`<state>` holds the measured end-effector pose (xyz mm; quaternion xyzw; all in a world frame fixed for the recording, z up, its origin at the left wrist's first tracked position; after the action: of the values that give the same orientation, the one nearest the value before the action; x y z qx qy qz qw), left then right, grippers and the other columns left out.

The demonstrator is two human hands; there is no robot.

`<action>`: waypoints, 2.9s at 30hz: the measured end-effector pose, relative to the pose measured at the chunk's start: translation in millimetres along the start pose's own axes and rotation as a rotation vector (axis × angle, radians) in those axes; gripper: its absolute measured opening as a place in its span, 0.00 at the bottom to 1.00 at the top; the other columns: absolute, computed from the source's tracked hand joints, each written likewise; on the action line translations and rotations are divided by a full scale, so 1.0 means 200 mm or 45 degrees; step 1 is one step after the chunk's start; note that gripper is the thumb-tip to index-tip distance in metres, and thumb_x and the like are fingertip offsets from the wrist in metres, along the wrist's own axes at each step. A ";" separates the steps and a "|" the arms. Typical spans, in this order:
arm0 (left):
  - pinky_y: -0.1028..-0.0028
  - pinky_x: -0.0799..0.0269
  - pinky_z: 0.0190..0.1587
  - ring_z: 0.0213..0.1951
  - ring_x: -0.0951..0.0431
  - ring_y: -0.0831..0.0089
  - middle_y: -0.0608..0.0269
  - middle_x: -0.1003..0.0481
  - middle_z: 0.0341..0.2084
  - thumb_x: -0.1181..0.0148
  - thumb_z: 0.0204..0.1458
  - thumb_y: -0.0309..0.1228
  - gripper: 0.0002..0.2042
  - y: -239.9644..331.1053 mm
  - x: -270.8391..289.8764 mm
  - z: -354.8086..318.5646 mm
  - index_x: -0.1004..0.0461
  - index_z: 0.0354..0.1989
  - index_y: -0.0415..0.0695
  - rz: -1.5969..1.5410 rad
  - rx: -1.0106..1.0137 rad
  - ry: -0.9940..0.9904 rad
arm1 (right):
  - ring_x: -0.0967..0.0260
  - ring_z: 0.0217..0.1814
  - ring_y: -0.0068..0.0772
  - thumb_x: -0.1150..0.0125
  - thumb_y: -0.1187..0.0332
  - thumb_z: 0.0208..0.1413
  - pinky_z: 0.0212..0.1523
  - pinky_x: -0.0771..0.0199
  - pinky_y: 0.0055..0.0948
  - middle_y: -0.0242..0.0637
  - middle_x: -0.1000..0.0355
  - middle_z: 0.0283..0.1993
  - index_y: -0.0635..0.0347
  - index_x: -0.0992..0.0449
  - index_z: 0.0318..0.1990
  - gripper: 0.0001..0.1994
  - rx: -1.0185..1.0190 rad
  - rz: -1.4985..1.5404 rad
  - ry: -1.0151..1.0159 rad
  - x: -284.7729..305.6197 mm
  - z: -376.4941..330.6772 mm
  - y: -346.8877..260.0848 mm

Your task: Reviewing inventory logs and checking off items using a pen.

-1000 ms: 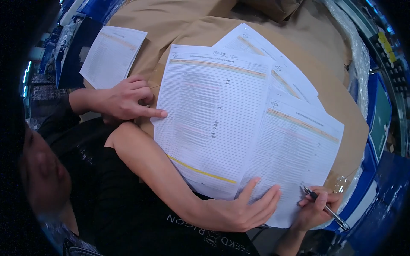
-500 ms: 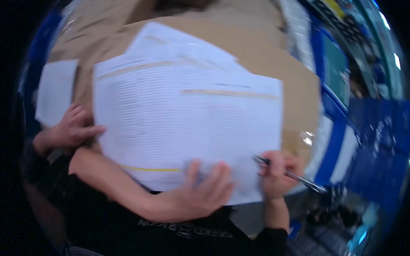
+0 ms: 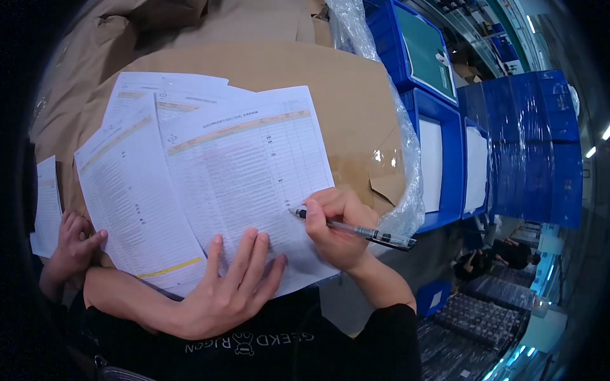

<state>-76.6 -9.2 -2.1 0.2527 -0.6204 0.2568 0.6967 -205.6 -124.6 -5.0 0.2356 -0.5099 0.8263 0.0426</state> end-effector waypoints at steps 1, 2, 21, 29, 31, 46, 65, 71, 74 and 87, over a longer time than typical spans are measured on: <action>0.43 0.21 0.47 0.63 0.27 0.43 0.36 0.26 0.57 0.50 0.59 0.40 0.22 0.02 0.01 0.00 0.25 0.58 0.42 -0.005 -0.039 0.029 | 0.27 0.24 0.24 0.43 0.79 0.64 0.27 0.26 0.22 0.46 0.25 0.25 0.64 0.38 0.31 0.10 0.005 -0.034 -0.003 0.00 0.00 0.00; 0.43 0.21 0.47 0.63 0.27 0.43 0.36 0.26 0.57 0.50 0.59 0.40 0.22 0.01 -0.01 -0.01 0.25 0.58 0.42 -0.010 0.008 0.003 | 0.27 0.24 0.24 0.43 0.79 0.64 0.27 0.26 0.22 0.46 0.25 0.25 0.64 0.38 0.31 0.10 0.019 -0.013 -0.007 0.00 0.00 -0.01; 0.43 0.20 0.47 0.64 0.29 0.43 0.37 0.27 0.59 0.49 0.61 0.41 0.23 0.03 -0.02 -0.01 0.25 0.60 0.43 -0.057 0.004 -0.030 | 0.27 0.23 0.25 0.43 0.80 0.63 0.36 0.20 0.28 0.38 0.29 0.19 0.61 0.37 0.30 0.11 0.017 -0.052 -0.022 -0.01 0.01 -0.01; 0.43 0.20 0.47 0.64 0.28 0.43 0.38 0.26 0.59 0.48 0.61 0.41 0.22 0.02 -0.01 0.00 0.25 0.60 0.44 -0.045 -0.002 -0.024 | 0.22 0.27 0.30 0.35 0.81 0.56 0.30 0.23 0.25 0.47 0.20 0.28 0.63 0.34 0.29 0.11 -0.133 0.083 0.089 0.02 -0.01 0.04; 0.43 0.20 0.46 0.64 0.28 0.43 0.38 0.26 0.58 0.48 0.60 0.42 0.23 0.02 -0.01 0.00 0.25 0.59 0.43 -0.023 -0.005 -0.035 | 0.22 0.28 0.30 0.36 0.81 0.57 0.32 0.23 0.26 0.47 0.21 0.29 0.63 0.33 0.29 0.11 -0.116 0.067 0.063 0.02 -0.02 0.04; 0.41 0.23 0.51 0.66 0.29 0.45 0.39 0.28 0.61 0.50 0.63 0.43 0.22 0.02 -0.01 -0.02 0.26 0.61 0.47 -0.001 0.063 -0.037 | 0.35 0.19 0.17 0.46 0.76 0.66 0.23 0.31 0.17 0.58 0.23 0.38 0.63 0.39 0.34 0.10 -0.091 0.032 -0.003 0.00 -0.04 0.06; 0.43 0.21 0.48 0.63 0.27 0.44 0.38 0.26 0.58 0.50 0.59 0.40 0.22 0.02 0.00 0.00 0.25 0.58 0.42 -0.018 0.020 0.000 | 0.31 0.21 0.21 0.44 0.78 0.65 0.24 0.28 0.19 0.56 0.23 0.32 0.64 0.39 0.34 0.10 0.075 -0.010 -0.037 -0.01 -0.02 0.01; 0.44 0.20 0.48 0.64 0.27 0.44 0.38 0.26 0.58 0.50 0.60 0.40 0.23 0.02 0.00 0.00 0.25 0.59 0.43 -0.028 0.016 -0.011 | 0.31 0.21 0.21 0.44 0.79 0.65 0.24 0.28 0.19 0.55 0.23 0.32 0.64 0.39 0.33 0.10 -0.007 0.009 -0.024 -0.01 -0.02 0.02; 0.44 0.20 0.48 0.64 0.28 0.44 0.38 0.26 0.58 0.49 0.60 0.41 0.23 0.02 0.00 0.00 0.25 0.59 0.43 -0.028 0.010 -0.016 | 0.32 0.20 0.19 0.45 0.78 0.66 0.24 0.29 0.18 0.57 0.23 0.34 0.63 0.40 0.34 0.10 -0.057 0.027 -0.010 0.00 -0.03 0.04; 0.43 0.20 0.48 0.64 0.28 0.44 0.39 0.26 0.59 0.48 0.60 0.41 0.23 0.02 -0.02 0.00 0.26 0.61 0.43 -0.031 0.005 -0.061 | 0.34 0.19 0.16 0.46 0.78 0.66 0.23 0.30 0.17 0.58 0.22 0.35 0.63 0.40 0.34 0.09 -0.063 0.017 -0.025 0.01 -0.03 0.05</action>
<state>-80.0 -6.5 -5.6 0.2676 -0.6333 0.2434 0.6841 -212.0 -123.2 -14.6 0.2390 -0.5322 0.8113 0.0377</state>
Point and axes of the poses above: each hand's wrist, its own z-axis towards the middle knuckle, its own x-axis out of the back of the hand, y = z × x, the point moved 9 cm from there along z, towards the middle knuckle
